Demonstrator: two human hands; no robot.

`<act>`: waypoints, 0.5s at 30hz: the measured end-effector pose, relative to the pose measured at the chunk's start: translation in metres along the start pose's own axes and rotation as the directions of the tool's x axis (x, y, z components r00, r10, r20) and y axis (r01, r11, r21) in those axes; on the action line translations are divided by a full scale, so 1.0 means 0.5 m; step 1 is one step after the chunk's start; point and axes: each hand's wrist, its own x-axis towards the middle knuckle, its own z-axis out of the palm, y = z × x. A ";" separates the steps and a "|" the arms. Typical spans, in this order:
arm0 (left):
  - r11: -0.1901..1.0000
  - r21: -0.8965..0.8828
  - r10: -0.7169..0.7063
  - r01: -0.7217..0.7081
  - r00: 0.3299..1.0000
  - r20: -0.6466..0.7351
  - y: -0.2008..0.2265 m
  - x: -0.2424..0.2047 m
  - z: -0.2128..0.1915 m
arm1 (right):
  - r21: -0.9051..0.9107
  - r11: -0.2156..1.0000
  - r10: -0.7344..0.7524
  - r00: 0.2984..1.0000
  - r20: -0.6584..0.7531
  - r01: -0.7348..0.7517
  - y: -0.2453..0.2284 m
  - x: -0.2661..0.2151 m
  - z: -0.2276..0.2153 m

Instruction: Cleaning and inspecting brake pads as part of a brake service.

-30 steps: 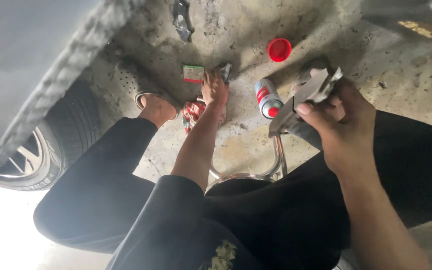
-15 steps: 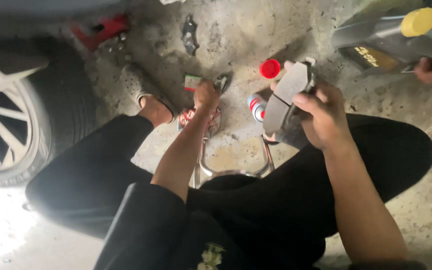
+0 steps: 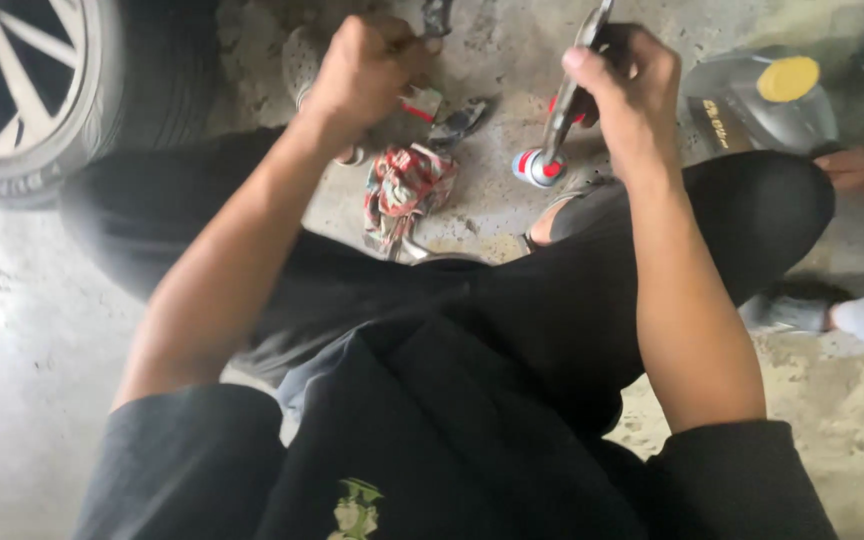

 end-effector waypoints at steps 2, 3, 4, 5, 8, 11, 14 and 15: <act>0.999 0.029 -0.013 0.014 1.000 -0.027 0.036 -0.038 -0.064 | -0.016 0.994 -0.106 0.994 0.007 0.106 0.010 0.008 0.009; 0.999 0.030 0.011 -0.011 1.000 0.025 0.040 -0.043 -0.089 | -0.066 0.992 -0.110 0.994 -0.011 0.109 0.011 0.014 0.012; 0.999 0.030 0.034 -0.037 0.996 0.078 0.041 -0.045 -0.115 | -0.117 0.987 -0.115 0.993 -0.029 0.111 0.013 0.024 0.015; 0.999 0.024 0.034 -0.036 0.997 0.072 0.029 -0.037 -0.125 | -0.121 0.986 -0.116 0.993 -0.023 0.112 0.010 0.022 0.018; 0.998 0.045 0.046 -0.046 0.999 0.004 -0.028 0.009 -0.125 | -0.218 0.975 0.032 0.999 -0.019 -0.035 0.031 0.025 0.013; 0.999 0.044 0.002 -0.002 1.000 0.004 -0.079 0.067 -0.095 | -0.374 0.918 -0.104 0.990 0.091 0.131 0.063 0.042 0.002; 0.912 0.227 0.332 -0.341 0.940 0.076 -0.119 0.099 -0.042 | -0.668 0.743 0.000 0.998 0.065 0.044 0.080 0.063 0.023; 0.911 0.240 0.299 -0.337 0.937 0.178 -0.139 0.110 -0.024 | -0.627 0.779 0.044 0.998 0.035 -0.012 0.101 0.085 0.040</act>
